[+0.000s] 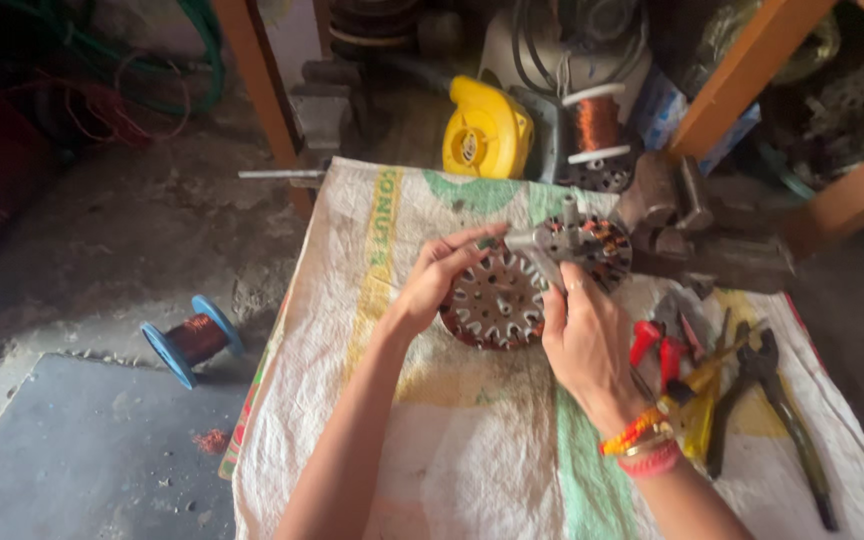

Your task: The person works on an electric motor armature clamped in a bench vise, using a screwdriver on its parts, then removes the rotor assembly from the vise and fits a stator lamination stack onto the shaft, tapping it with a hammer and adjusting components by hand and with pliers.

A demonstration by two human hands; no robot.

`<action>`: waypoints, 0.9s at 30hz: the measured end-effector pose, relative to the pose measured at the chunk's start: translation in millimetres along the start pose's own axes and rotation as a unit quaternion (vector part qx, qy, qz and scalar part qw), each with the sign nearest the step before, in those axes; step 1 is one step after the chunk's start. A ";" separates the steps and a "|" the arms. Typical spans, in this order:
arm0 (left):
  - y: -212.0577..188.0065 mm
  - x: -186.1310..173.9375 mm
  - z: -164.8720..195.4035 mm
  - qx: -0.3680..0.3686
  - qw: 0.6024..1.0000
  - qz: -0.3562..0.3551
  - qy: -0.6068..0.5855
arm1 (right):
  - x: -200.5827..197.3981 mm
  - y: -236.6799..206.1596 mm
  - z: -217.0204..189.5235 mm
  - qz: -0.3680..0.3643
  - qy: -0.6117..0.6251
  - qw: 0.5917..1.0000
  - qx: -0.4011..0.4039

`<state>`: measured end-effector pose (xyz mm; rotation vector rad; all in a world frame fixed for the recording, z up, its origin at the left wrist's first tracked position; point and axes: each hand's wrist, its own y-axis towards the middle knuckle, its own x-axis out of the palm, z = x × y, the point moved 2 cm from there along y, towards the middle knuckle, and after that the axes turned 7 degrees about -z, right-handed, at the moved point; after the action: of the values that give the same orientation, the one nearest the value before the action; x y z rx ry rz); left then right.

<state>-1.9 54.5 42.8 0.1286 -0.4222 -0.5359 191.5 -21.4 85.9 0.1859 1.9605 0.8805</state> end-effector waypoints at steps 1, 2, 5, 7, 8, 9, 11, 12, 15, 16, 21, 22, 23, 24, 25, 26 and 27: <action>-1.3 -0.9 -0.3 -0.006 1.000 0.000 -0.008 | -1.5 -1.0 1.9 -0.027 0.026 0.997 0.068; 0.1 -2.5 0.0 -0.006 1.000 0.000 -0.012 | -3.9 -1.8 4.1 -0.050 0.051 0.989 0.131; 2.7 -8.4 -3.6 -0.016 1.000 -0.009 0.011 | -14.0 -1.9 2.1 -0.017 0.051 0.985 0.167; 2.3 -14.4 -11.0 -0.070 0.995 0.028 0.069 | -16.4 -2.7 0.6 -0.051 0.049 0.974 0.214; 3.4 -17.1 -14.7 -0.097 0.989 0.042 0.099 | -14.3 -3.4 1.1 -0.110 0.060 0.955 0.271; 3.8 -19.1 -18.2 -0.101 0.983 0.074 0.131 | -12.3 -4.9 1.5 -0.166 0.069 0.928 0.326; 2.3 -22.2 -24.2 -0.106 0.965 0.138 0.197 | -16.1 -3.9 -3.9 -0.061 0.043 0.969 0.234; 3.9 -21.4 -25.6 -0.077 0.976 0.117 0.165 | -17.0 -3.0 -6.6 -0.010 0.033 0.983 0.181; 2.1 -15.7 -30.6 -0.018 0.992 0.091 0.086 | -9.6 -4.4 -2.0 -0.061 0.070 0.947 0.308; 1.5 -14.2 -32.2 -0.011 0.992 0.101 0.071 | -8.8 -3.4 -1.8 -0.062 0.048 0.955 0.284; 0.1 -14.0 -33.0 0.012 0.990 0.131 0.054 | -1.2 0.0 3.0 -0.039 0.088 0.950 0.296; 0.4 -15.0 -33.4 -0.004 0.990 0.138 0.042 | -0.1 0.0 3.6 -0.057 0.067 0.953 0.289; 0.2 -15.3 -34.4 -0.022 0.989 0.144 0.028 | 0.5 -0.8 4.3 -0.074 0.045 0.955 0.284; 0.2 -14.8 -33.8 -0.010 0.990 0.135 0.043 | 2.0 -1.1 4.4 -0.090 0.023 0.956 0.280; 1.4 -14.4 -32.1 0.007 0.990 0.127 0.061 | 1.5 -0.3 2.9 -0.036 0.051 0.970 0.233; 1.6 -13.9 -30.2 0.024 0.989 0.122 0.077 | 0.1 -0.2 1.9 0.016 0.080 0.980 0.183; 1.3 -14.0 -29.3 0.008 0.989 0.128 0.066 | -0.9 -0.2 0.5 0.063 0.108 0.983 0.134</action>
<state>0.2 63.2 11.6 0.1220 -0.3070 -0.2686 192.5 -21.7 86.2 0.3885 2.2890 0.7389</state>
